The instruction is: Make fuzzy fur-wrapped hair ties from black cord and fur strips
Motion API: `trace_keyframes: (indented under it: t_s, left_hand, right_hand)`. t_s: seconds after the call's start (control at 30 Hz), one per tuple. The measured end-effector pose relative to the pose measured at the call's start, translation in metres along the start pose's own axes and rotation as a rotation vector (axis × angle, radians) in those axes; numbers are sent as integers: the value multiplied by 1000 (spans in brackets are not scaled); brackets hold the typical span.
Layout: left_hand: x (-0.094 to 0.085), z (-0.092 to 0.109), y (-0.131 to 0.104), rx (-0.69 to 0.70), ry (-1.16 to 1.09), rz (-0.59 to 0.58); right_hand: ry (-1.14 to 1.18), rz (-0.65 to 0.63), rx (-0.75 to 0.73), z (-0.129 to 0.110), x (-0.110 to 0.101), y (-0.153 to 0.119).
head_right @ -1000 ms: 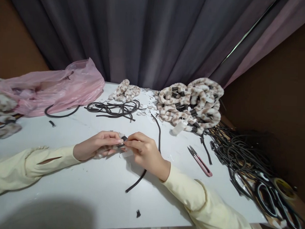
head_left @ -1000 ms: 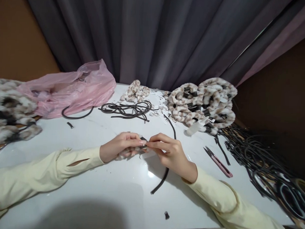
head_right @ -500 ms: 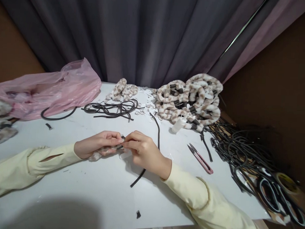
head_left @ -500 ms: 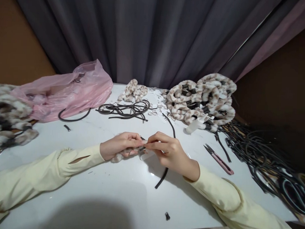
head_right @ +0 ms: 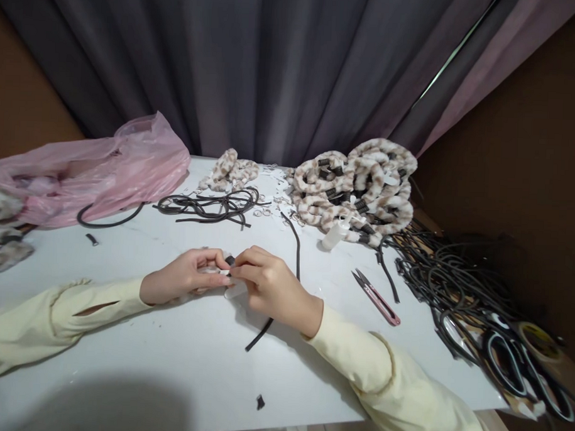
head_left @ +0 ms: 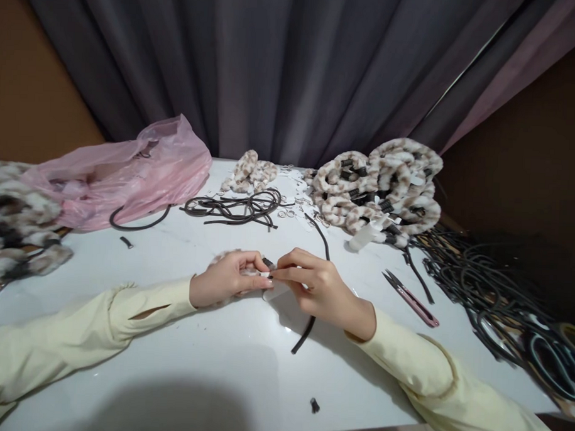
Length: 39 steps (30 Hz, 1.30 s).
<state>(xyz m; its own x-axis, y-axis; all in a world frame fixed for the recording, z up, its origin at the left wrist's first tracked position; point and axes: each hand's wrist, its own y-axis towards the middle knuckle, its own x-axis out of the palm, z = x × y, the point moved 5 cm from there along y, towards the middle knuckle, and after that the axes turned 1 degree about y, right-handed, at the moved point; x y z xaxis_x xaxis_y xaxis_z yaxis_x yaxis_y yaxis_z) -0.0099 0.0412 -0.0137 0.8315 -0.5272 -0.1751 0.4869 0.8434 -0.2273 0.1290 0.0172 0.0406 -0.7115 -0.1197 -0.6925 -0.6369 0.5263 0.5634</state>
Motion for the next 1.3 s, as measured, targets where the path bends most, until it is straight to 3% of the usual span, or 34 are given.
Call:
trace_keyframes:
  t_s: [0.13, 0.2, 0.33, 0.57, 0.73, 0.93, 1.13, 1.3]
  left_hand:
    - [-2, 10, -2, 173, 240, 81]
    - [-1, 11, -5, 178, 286, 86]
    - [6, 6, -11, 138, 284, 38]
    - [13, 11, -21, 426, 400, -5]
    - [13, 5, -24, 373, 352, 29]
    - [15, 10, -25, 434, 383, 25]
    - [4, 17, -15, 174, 86, 133]
    - [-6, 30, -14, 56, -193, 190]
  right_hand:
    - [-17, -130, -20, 2, -2, 1]
    - [-74, -176, -33, 3, -3, 1]
    - [-222, -180, -70, 4, -4, 0]
    - [-423, -154, -197, 3, 3, 1]
    - [-493, -125, -170, 3, 2, 2]
    - [-393, -123, -83, 8, 8, 2]
    - [-300, 120, -4, -2, -2, -3]
    - [-330, 23, -55, -20, 4, -3]
